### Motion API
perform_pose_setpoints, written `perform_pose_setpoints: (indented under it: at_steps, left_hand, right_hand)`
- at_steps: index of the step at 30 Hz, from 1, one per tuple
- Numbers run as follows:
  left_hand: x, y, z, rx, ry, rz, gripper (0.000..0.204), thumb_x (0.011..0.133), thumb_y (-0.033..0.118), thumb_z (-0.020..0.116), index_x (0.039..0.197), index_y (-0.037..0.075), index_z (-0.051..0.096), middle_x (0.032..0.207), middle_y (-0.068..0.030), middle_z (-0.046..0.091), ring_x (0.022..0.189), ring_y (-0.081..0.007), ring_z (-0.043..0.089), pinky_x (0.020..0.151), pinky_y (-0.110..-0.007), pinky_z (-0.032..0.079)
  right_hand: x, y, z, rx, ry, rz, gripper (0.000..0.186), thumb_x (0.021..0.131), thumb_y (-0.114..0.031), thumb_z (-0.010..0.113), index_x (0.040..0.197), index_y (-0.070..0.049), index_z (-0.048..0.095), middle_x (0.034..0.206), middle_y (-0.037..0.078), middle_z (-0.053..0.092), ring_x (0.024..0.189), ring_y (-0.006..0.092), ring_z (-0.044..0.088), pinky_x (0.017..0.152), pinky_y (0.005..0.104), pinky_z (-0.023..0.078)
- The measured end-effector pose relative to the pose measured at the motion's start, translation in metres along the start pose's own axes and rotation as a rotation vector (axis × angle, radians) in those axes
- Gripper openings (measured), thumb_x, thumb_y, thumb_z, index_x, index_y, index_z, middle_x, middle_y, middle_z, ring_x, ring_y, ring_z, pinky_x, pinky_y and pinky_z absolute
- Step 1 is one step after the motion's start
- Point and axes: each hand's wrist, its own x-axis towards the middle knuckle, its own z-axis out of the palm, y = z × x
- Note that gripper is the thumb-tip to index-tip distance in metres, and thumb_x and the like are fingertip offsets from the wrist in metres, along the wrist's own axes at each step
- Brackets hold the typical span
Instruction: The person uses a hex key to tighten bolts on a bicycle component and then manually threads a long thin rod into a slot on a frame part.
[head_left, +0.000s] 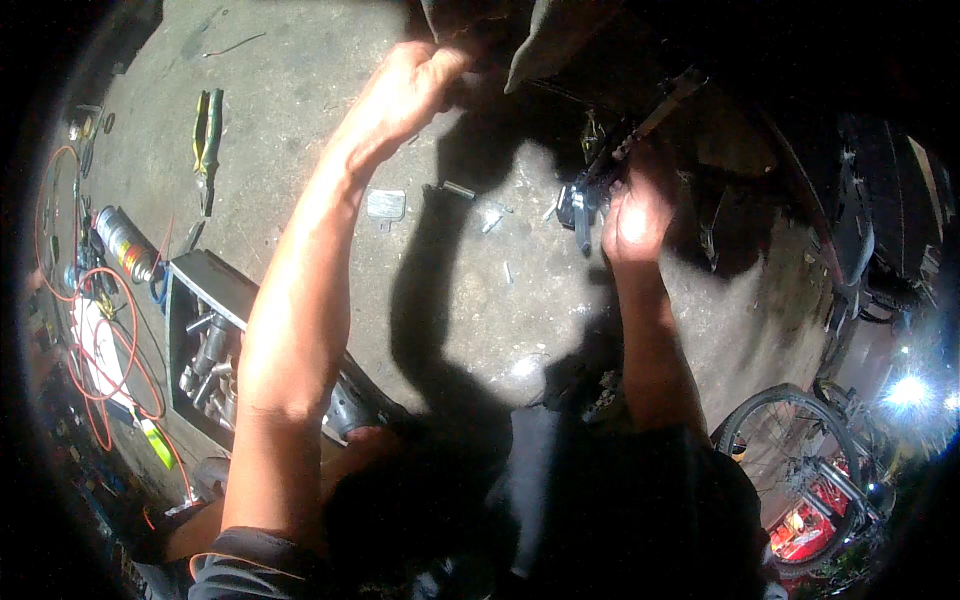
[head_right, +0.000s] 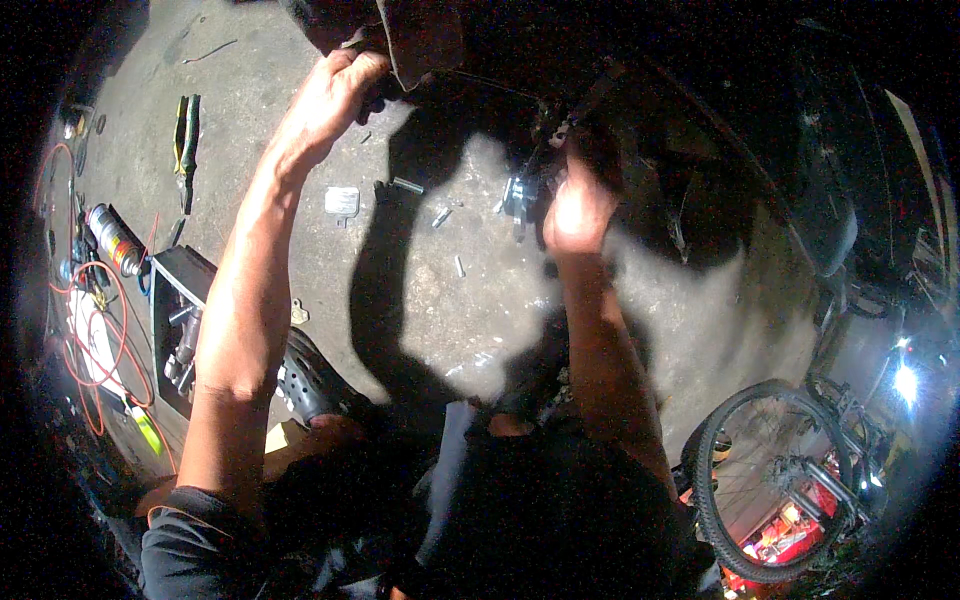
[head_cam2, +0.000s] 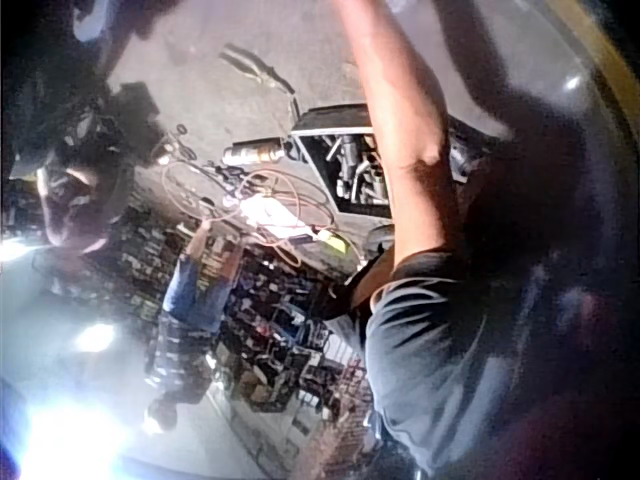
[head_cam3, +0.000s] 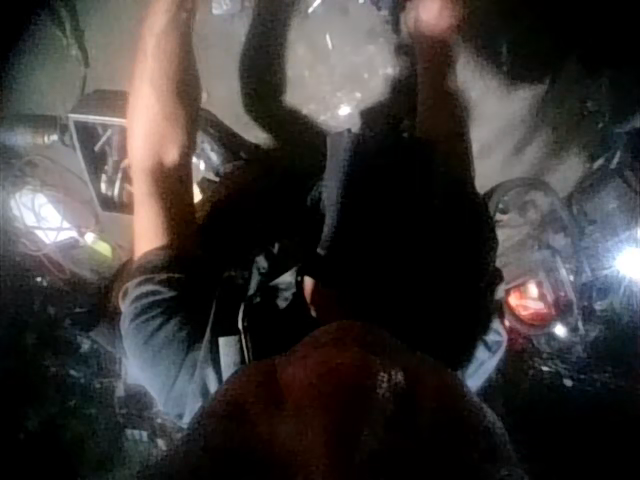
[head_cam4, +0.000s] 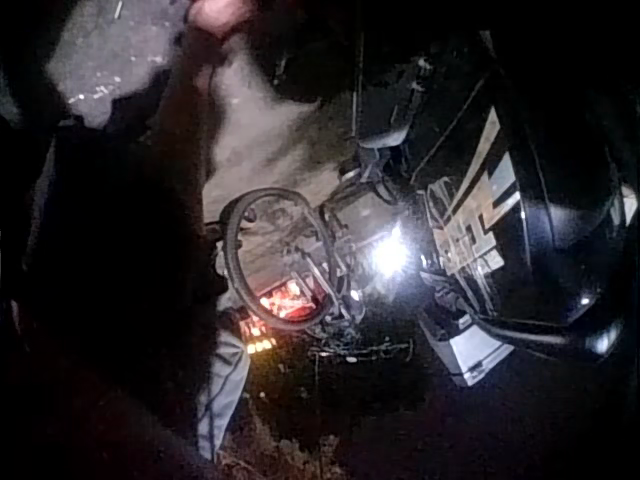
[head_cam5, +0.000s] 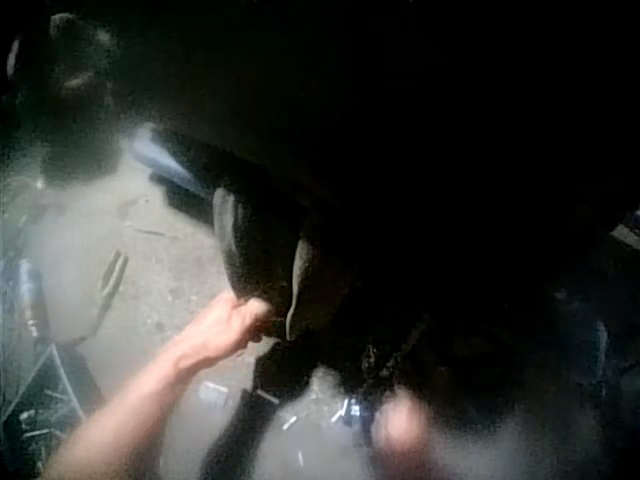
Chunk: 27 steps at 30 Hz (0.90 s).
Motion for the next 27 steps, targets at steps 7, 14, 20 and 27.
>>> perform_pose_setpoints:
  at_steps: [7,14,20,27]
  left_hand:
    - [0.009,-0.028,0.003,-0.371,0.039,-0.004,0.021,0.078,0.014,0.063,0.095,0.001,0.063,0.085,-0.0068,0.064,0.075,-0.0143,0.057,0.073,-0.027,0.044]
    - [-0.002,0.008,-0.001,0.176,0.122,0.051,0.029,0.081,0.020,0.064,0.100,-0.002,0.064,0.092,-0.0170,0.066,0.087,-0.0226,0.064,0.081,-0.036,0.049]
    - [-0.002,-0.009,-0.008,-0.447,0.064,-0.029,0.025,0.087,0.028,0.056,0.085,0.002,0.057,0.070,-0.0046,0.059,0.064,-0.0169,0.059,0.061,-0.032,0.050]
    - [-0.004,0.014,-0.002,-0.770,0.051,-0.042,0.021,0.088,0.020,0.051,0.097,0.001,0.055,0.079,-0.0081,0.058,0.066,-0.0189,0.059,0.063,-0.035,0.052]
  right_hand:
    - [-0.003,0.002,0.003,-0.436,0.036,-0.279,0.025,0.085,-0.011,0.055,0.108,0.000,0.058,0.104,0.006,0.058,0.091,0.0155,0.053,0.082,0.0310,0.042]
    - [-0.008,-0.009,0.014,-0.061,0.110,-0.003,0.024,0.084,-0.010,0.057,0.107,-0.006,0.058,0.100,0.003,0.060,0.087,0.0119,0.054,0.078,0.0290,0.042]
    - [-0.006,-0.010,0.011,-0.012,0.115,0.054,0.025,0.083,-0.010,0.059,0.108,-0.005,0.058,0.102,0.003,0.059,0.092,0.0135,0.054,0.080,0.0298,0.043]
    - [-0.012,-0.019,0.021,-0.054,0.134,0.101,0.029,0.082,-0.011,0.060,0.110,-0.006,0.056,0.104,0.003,0.058,0.094,0.0144,0.053,0.082,0.0314,0.043]
